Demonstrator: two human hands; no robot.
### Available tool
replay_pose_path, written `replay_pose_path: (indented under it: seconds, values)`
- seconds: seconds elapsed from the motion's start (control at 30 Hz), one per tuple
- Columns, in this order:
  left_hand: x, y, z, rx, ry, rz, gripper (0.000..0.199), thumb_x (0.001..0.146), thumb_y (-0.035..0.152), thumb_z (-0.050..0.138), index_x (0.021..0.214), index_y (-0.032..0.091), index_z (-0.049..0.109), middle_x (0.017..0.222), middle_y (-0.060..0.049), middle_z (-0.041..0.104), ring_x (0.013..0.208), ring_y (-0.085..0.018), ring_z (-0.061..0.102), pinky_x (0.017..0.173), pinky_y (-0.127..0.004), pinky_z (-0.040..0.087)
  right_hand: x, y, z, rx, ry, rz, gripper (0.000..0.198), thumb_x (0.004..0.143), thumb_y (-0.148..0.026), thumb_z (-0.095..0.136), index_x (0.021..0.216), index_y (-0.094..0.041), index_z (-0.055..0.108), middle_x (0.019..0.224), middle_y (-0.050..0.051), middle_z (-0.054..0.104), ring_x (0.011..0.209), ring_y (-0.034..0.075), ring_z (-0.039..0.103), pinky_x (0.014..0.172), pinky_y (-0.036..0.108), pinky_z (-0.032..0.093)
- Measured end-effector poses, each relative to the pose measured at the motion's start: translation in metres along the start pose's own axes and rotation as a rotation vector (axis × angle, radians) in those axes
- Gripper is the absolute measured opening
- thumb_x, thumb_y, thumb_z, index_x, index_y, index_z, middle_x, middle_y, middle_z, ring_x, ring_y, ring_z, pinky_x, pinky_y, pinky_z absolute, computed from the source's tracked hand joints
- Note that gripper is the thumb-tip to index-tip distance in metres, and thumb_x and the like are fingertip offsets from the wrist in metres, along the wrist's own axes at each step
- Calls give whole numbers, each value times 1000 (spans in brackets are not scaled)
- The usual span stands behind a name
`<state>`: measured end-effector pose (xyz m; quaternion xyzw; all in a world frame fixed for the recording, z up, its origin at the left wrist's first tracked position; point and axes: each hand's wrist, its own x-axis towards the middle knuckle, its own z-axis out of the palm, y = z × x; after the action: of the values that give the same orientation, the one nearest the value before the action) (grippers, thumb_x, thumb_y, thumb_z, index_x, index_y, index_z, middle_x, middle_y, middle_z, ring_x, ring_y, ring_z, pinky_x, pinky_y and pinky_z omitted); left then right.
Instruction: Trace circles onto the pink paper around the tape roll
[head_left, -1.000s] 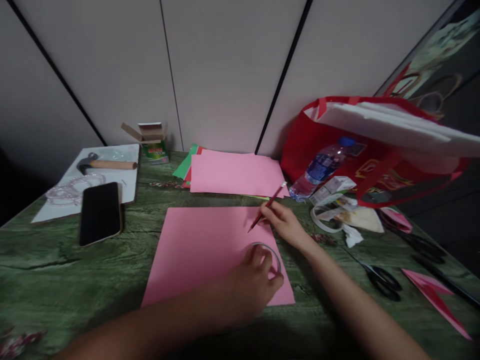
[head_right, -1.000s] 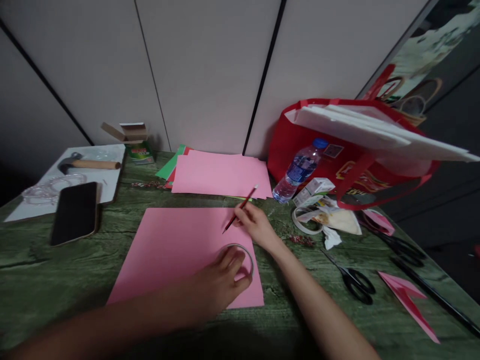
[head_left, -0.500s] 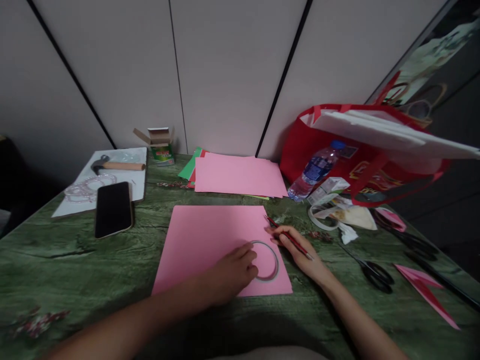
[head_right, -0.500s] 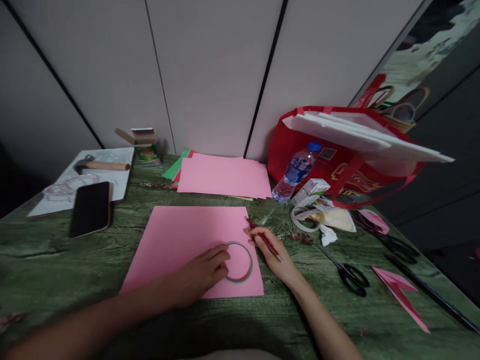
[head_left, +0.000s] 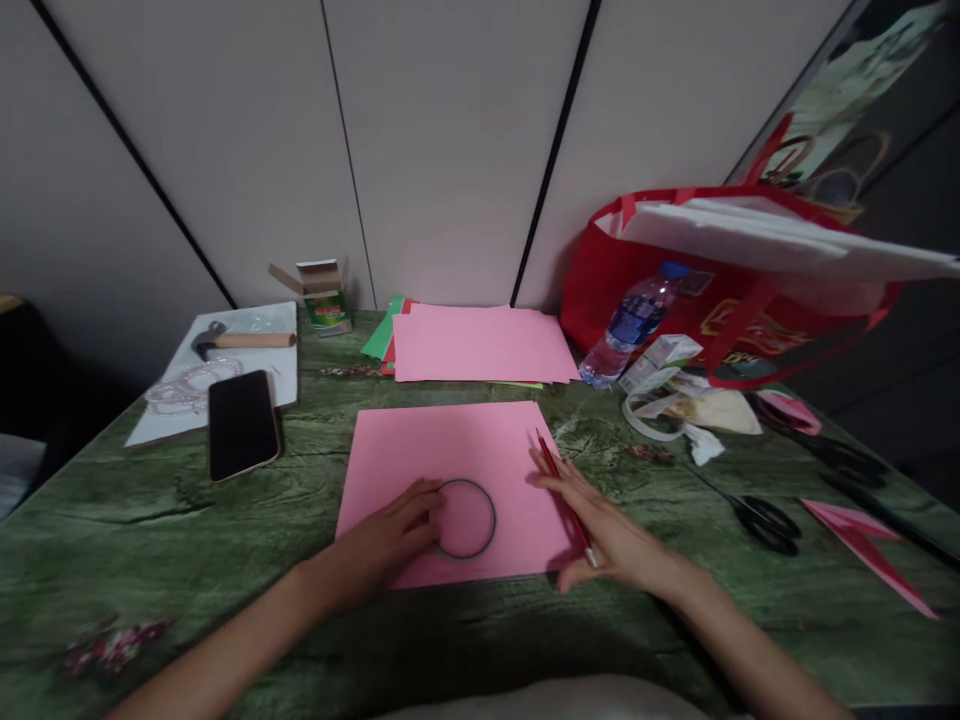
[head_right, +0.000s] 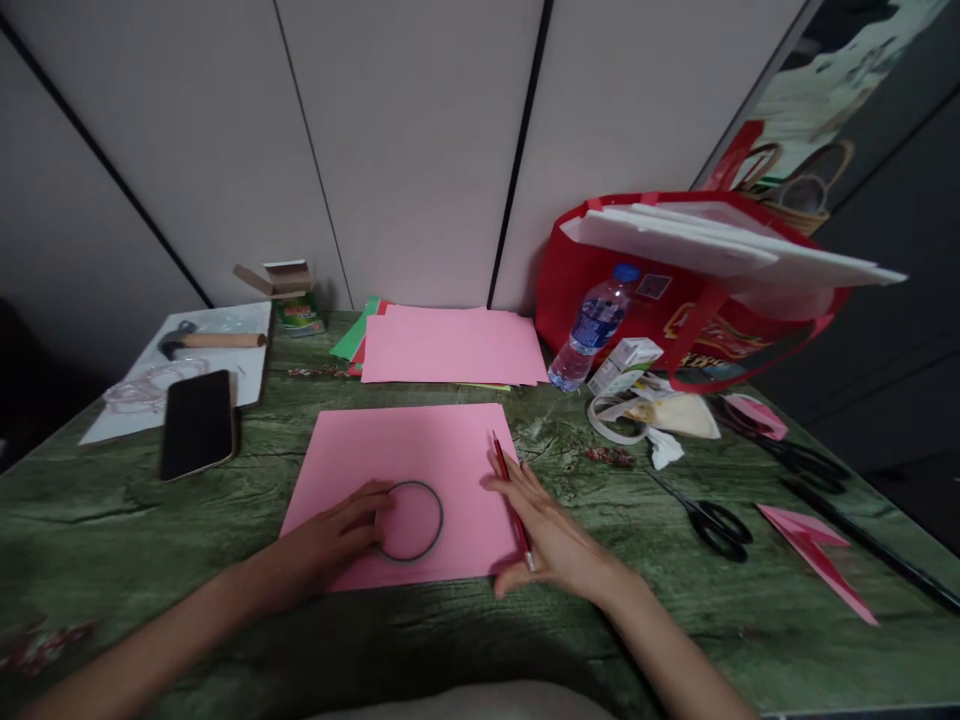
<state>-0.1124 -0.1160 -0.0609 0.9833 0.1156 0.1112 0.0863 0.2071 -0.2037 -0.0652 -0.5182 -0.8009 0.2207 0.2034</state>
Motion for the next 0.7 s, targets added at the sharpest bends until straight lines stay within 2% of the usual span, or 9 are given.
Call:
replay_pose_path:
  seconds: [0.07, 0.2, 0.33, 0.47, 0.7]
  values:
    - [8, -3, 0, 4, -2, 4, 26, 84, 1, 40, 99, 16, 55, 134, -13, 46, 135, -24, 29, 106, -40, 39, -2, 1, 1, -32, -11, 56, 98, 60, -62, 72, 137, -18, 32, 152, 20, 13, 140, 32, 8, 112, 52, 15]
    - [21, -9, -1, 65, 3, -19, 24, 88, 5, 40, 102, 14, 56, 133, -13, 49, 132, -26, 35, 103, -40, 42, -3, 8, 3, -35, -4, 147, 89, 67, -59, 69, 137, -18, 32, 152, 19, 14, 140, 31, 9, 110, 50, 24]
    - [26, -10, 2, 127, -11, -17, 28, 88, 5, 40, 110, 12, 55, 131, -15, 50, 130, -28, 38, 100, -42, 44, -3, 11, 5, -47, 30, 103, 88, 66, -57, 71, 136, -19, 34, 152, 19, 17, 140, 31, 12, 111, 50, 21]
    - [22, -10, 9, 90, 20, -56, 41, 84, -2, 35, 119, 12, 49, 132, -15, 49, 134, -24, 32, 100, -39, 46, -3, 11, 5, -39, 42, 77, 86, 67, -57, 70, 136, -20, 34, 152, 18, 19, 140, 31, 13, 112, 50, 20]
    - [15, -13, 21, 34, 96, -111, 37, 83, -3, 36, 111, 14, 53, 133, -15, 47, 136, -26, 27, 98, -40, 47, -4, 13, 5, 21, 50, 123, 86, 62, -52, 76, 134, -24, 38, 150, 16, 26, 139, 33, 16, 109, 53, 26]
